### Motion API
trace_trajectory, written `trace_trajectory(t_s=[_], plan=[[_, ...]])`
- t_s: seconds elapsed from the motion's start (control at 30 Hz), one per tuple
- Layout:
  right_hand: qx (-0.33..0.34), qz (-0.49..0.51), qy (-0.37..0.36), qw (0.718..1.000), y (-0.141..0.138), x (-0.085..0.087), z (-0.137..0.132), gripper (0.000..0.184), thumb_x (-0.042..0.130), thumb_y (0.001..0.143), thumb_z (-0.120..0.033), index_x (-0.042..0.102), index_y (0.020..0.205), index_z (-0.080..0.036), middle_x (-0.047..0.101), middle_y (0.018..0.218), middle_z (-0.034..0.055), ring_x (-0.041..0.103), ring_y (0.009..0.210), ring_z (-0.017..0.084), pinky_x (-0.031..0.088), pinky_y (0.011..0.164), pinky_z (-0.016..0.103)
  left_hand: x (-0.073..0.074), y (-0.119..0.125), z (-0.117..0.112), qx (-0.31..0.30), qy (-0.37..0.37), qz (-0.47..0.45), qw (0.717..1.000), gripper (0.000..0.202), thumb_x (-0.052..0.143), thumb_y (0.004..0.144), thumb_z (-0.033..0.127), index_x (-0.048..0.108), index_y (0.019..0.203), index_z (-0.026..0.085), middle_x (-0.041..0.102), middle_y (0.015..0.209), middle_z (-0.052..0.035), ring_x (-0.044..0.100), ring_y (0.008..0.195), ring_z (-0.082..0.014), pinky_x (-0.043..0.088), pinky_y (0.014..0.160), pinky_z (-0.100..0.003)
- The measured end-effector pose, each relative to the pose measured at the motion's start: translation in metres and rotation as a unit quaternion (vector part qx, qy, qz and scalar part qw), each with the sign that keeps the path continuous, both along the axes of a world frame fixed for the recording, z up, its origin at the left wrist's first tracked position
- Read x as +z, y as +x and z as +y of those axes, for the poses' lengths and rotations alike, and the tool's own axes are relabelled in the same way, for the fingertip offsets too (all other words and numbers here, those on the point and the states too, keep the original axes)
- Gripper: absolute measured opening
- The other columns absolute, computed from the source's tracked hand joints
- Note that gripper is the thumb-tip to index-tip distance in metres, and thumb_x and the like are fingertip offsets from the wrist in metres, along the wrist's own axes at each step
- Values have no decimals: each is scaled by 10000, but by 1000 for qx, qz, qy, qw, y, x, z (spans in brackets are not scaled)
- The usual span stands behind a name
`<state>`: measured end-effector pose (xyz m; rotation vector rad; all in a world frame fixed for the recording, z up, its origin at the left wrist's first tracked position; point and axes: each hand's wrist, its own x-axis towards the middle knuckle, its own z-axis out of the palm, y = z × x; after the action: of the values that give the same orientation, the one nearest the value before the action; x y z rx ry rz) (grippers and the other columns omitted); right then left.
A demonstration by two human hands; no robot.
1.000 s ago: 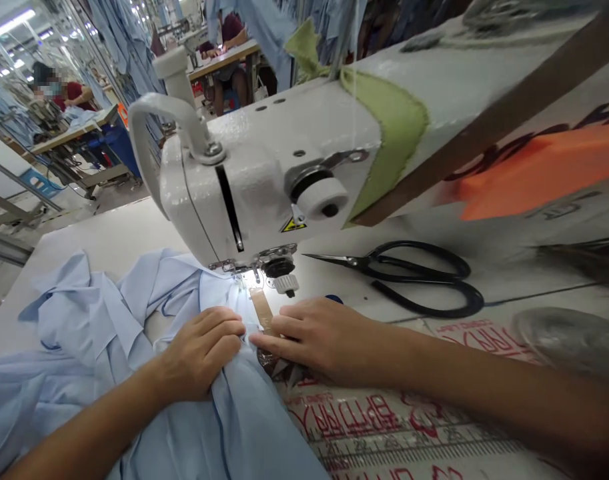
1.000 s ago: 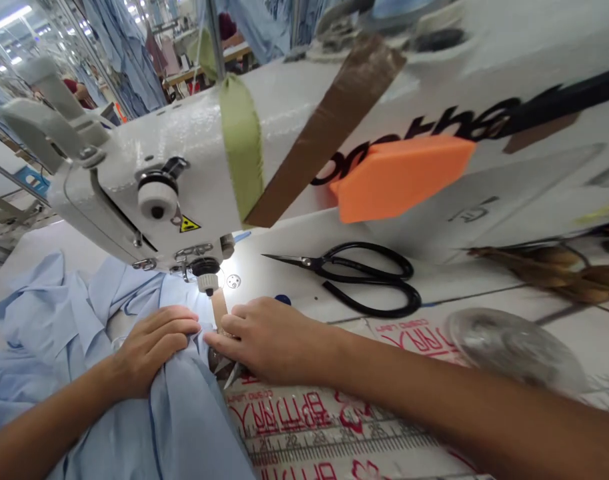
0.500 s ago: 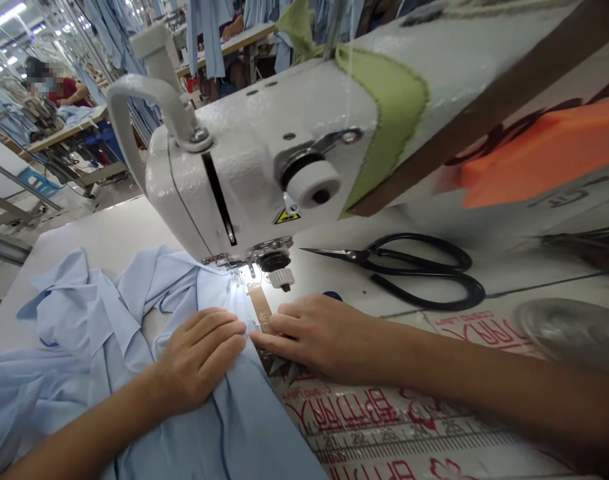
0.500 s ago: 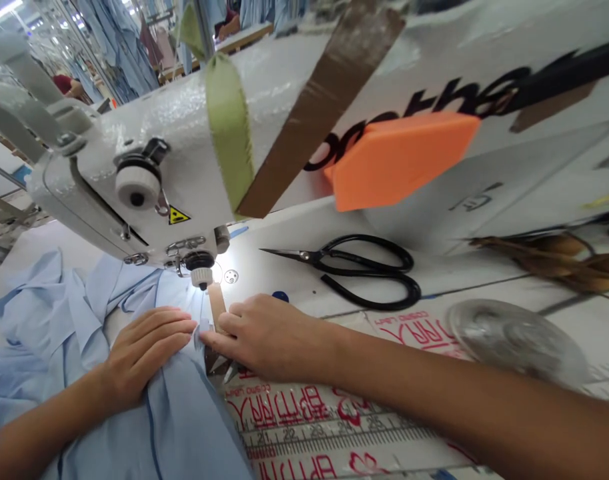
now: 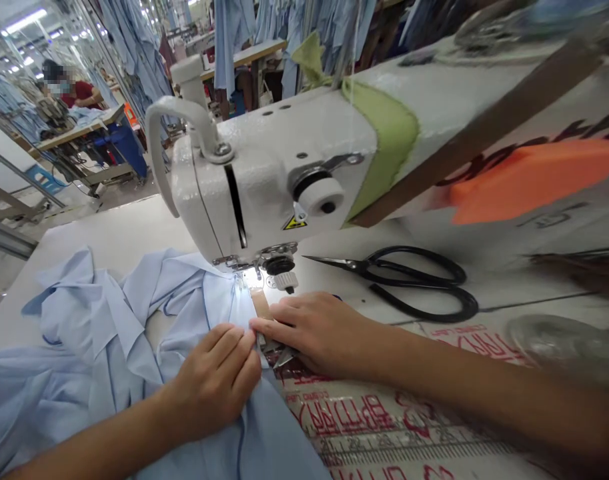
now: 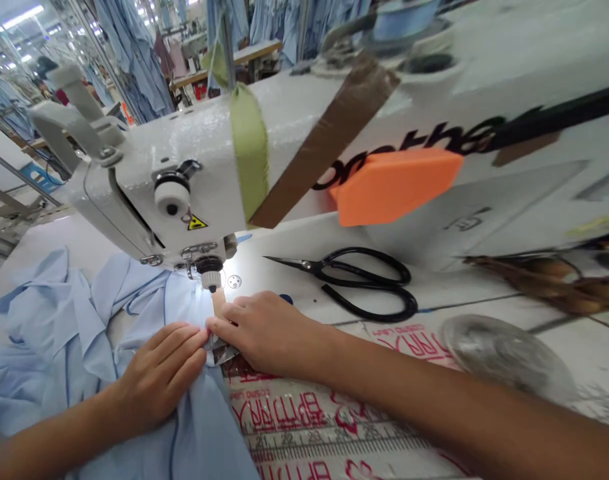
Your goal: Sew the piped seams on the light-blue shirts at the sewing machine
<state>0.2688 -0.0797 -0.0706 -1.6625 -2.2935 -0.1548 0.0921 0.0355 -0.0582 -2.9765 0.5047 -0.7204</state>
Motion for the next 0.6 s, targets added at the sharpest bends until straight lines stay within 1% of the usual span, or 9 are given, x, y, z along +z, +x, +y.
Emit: trace_trajectory(t_s=[0.1, 0.17, 0.2, 0.27, 0.37, 0.43, 0.5, 0.6], plan=[[-35, -9, -12, 999, 3, 6, 2, 250, 436, 840, -165, 539, 1068, -176, 603, 802, 33, 477, 610, 143, 166, 471, 285, 0, 9, 1, 21, 11, -16, 1000, 169, 398, 837, 20, 562, 873, 40, 627, 888, -161, 578, 887, -223, 511, 783, -382], [-57, -16, -25, 998, 6, 10, 4, 295, 449, 822, -154, 527, 1105, -183, 617, 863, 35, 475, 599, 131, 166, 466, 286, 2, 15, 6, 25, 6, -21, 999, 171, 390, 850, 43, 556, 892, 51, 625, 881, -155, 574, 880, -223, 511, 769, -381], [-63, -19, -32, 997, 7, 11, 4, 328, 455, 809, -145, 516, 1128, -186, 621, 892, 34, 479, 602, 128, 175, 465, 285, 2, 18, 10, 28, -12, -16, 999, 173, 385, 853, 48, 551, 905, 56, 623, 880, -150, 570, 882, -222, 509, 767, -379], [-62, -20, -38, 997, 10, 13, 4, 383, 473, 770, -136, 508, 1148, -183, 623, 903, 32, 489, 612, 130, 199, 468, 282, 2, 20, 17, 39, -83, 12, 996, 184, 369, 856, 52, 532, 937, 77, 619, 897, -137, 562, 890, -210, 505, 766, -359], [-31, -27, -37, 998, 10, 11, 3, 441, 487, 747, -158, 486, 1188, -184, 622, 909, 40, 499, 614, 138, 207, 465, 279, 0, 17, 28, 52, -207, 52, 976, 173, 386, 855, 107, 489, 994, 119, 608, 960, -116, 552, 914, -190, 501, 769, -330], [-16, -36, -35, 999, 8, 8, 3, 432, 463, 788, -178, 460, 1220, -188, 620, 946, 53, 505, 604, 142, 183, 452, 281, -2, 14, 34, 48, -239, 56, 968, 180, 410, 851, 142, 468, 1021, 138, 601, 996, -106, 545, 937, -188, 497, 776, -326], [-17, -45, -34, 998, 6, 5, 4, 366, 416, 842, -188, 473, 1203, -177, 614, 995, 76, 521, 613, 149, 176, 448, 285, -2, 11, 39, 37, -231, 54, 971, 174, 398, 860, 126, 463, 1020, 145, 600, 1007, -99, 538, 952, -184, 491, 787, -320], [-20, -55, -22, 998, 3, 2, 3, 300, 349, 887, -178, 514, 1134, -141, 576, 1103, 124, 543, 658, 160, 213, 463, 286, 0, 11, 43, 11, -174, 57, 983, 150, 373, 880, 85, 475, 981, 128, 603, 1001, -106, 528, 949, -182, 478, 815, -325]])
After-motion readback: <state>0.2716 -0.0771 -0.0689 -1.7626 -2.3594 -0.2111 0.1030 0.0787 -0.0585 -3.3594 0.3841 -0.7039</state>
